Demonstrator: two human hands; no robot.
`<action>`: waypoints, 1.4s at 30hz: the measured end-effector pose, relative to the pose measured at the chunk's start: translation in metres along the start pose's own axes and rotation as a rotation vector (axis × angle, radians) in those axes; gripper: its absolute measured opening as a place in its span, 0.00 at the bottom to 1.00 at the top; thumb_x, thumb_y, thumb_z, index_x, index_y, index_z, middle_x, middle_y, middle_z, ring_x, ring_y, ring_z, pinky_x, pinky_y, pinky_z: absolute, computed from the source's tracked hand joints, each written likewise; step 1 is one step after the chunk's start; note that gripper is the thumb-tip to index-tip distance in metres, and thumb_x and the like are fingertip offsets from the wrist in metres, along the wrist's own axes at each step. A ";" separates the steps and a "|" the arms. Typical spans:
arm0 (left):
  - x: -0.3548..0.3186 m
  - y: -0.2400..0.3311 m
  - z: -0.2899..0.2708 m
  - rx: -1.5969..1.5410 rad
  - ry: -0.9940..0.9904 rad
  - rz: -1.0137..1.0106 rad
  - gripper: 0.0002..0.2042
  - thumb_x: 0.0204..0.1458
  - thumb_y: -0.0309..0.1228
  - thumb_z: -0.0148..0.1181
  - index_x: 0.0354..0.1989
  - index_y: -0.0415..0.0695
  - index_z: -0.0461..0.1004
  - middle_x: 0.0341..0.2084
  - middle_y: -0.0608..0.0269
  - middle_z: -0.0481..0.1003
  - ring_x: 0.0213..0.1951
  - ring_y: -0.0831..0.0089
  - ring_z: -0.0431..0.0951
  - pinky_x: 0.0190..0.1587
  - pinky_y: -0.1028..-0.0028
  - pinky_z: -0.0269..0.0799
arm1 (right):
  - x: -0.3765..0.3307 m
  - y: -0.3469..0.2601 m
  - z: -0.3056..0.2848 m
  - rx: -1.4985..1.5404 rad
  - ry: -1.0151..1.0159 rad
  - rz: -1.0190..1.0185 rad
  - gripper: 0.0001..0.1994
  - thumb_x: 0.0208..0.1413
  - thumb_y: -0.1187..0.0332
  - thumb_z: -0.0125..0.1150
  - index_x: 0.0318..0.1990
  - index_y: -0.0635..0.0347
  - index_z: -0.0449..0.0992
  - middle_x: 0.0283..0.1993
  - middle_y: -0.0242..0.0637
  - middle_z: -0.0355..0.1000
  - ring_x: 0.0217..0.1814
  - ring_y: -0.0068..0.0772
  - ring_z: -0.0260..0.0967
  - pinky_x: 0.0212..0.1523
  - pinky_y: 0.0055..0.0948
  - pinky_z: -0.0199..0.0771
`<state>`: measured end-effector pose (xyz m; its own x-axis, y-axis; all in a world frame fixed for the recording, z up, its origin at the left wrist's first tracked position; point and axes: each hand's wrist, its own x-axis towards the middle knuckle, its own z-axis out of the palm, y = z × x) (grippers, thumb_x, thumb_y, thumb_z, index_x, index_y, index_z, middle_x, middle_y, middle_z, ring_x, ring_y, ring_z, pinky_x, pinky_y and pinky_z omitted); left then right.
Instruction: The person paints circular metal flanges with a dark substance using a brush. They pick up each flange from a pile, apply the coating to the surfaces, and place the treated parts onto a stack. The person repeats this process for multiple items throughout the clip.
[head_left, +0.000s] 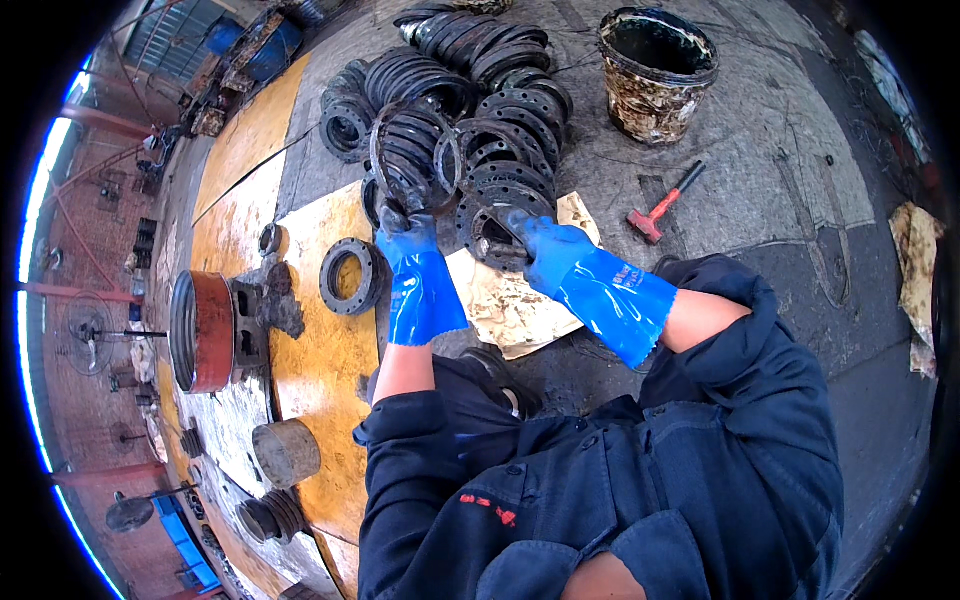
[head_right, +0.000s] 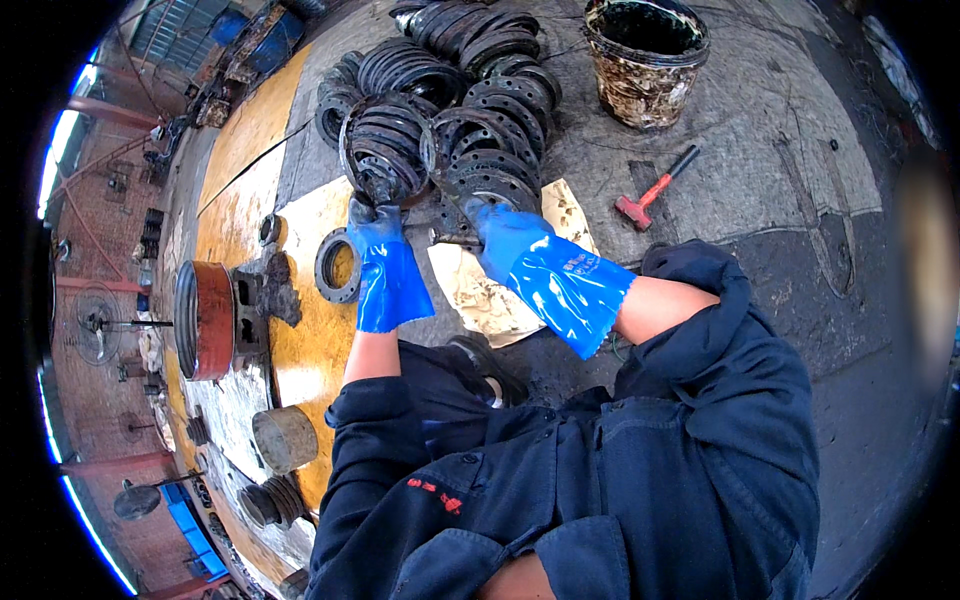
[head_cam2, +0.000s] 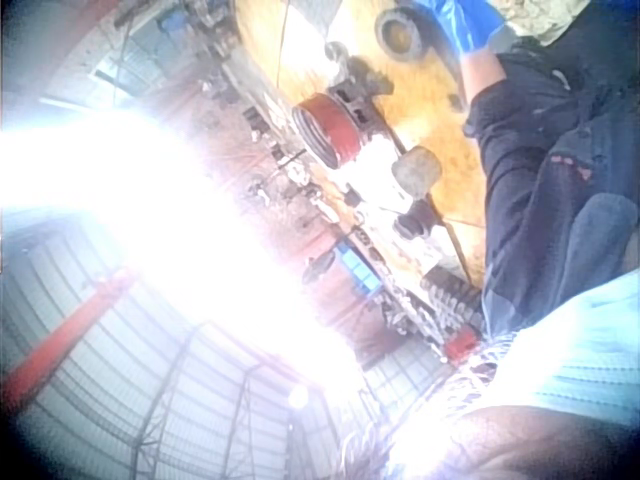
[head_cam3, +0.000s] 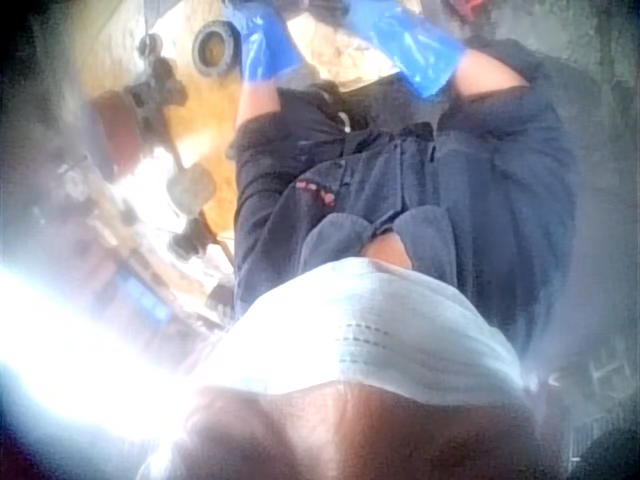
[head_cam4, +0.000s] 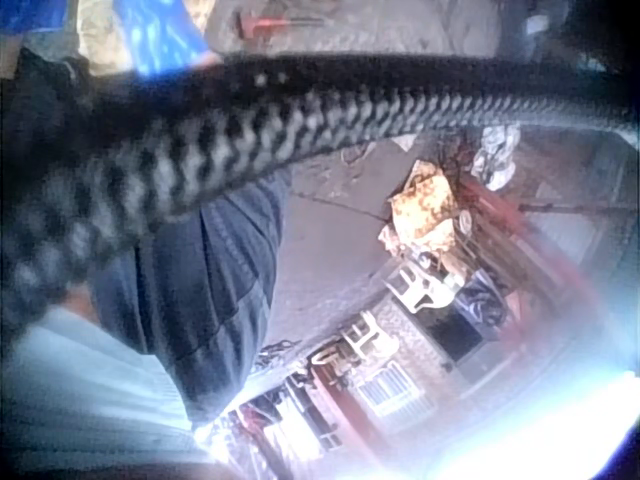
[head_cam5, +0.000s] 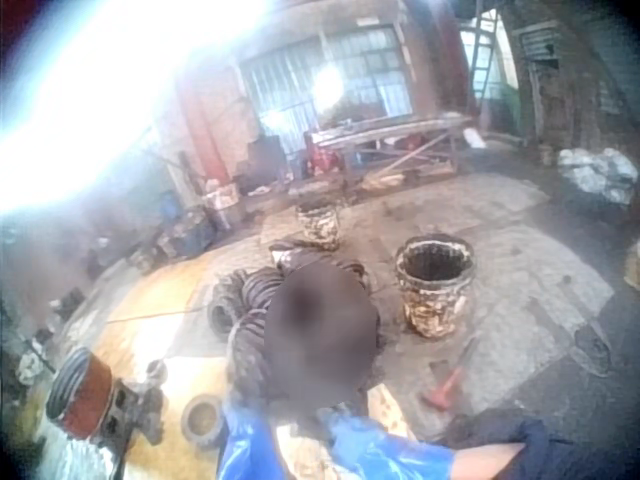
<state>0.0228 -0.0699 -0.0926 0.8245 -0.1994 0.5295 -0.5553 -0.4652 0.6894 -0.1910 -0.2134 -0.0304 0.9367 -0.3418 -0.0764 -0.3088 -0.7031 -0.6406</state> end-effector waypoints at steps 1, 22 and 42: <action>-0.001 -0.002 -0.001 -0.017 -0.007 -0.010 0.12 0.49 0.32 0.58 0.39 0.38 0.75 0.32 0.51 0.78 0.33 0.61 0.79 0.36 0.67 0.75 | 0.001 0.000 -0.003 -0.008 -0.055 0.026 0.32 0.48 0.68 0.54 0.64 0.43 0.55 0.55 0.52 0.65 0.51 0.54 0.67 0.51 0.44 0.69; -0.006 0.011 -0.042 -0.889 -0.411 -0.551 0.07 0.51 0.25 0.55 0.38 0.37 0.74 0.29 0.53 0.78 0.27 0.62 0.79 0.27 0.65 0.77 | 0.008 0.063 -0.023 -0.574 0.144 -0.386 0.34 0.42 0.75 0.57 0.61 0.43 0.61 0.45 0.37 0.71 0.37 0.41 0.72 0.32 0.41 0.72; -0.020 0.027 -0.091 -1.100 -0.772 -0.872 0.14 0.53 0.32 0.56 0.44 0.35 0.70 0.32 0.51 0.75 0.33 0.54 0.78 0.34 0.60 0.76 | -0.024 0.089 -0.072 -0.585 0.100 -0.637 0.34 0.44 0.76 0.52 0.63 0.44 0.59 0.55 0.39 0.68 0.35 0.40 0.70 0.35 0.38 0.70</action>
<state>-0.0186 -0.0001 -0.0392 0.5826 -0.7440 -0.3272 0.5688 0.0856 0.8180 -0.2523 -0.3125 -0.0304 0.9495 0.1922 0.2480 0.2086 -0.9771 -0.0412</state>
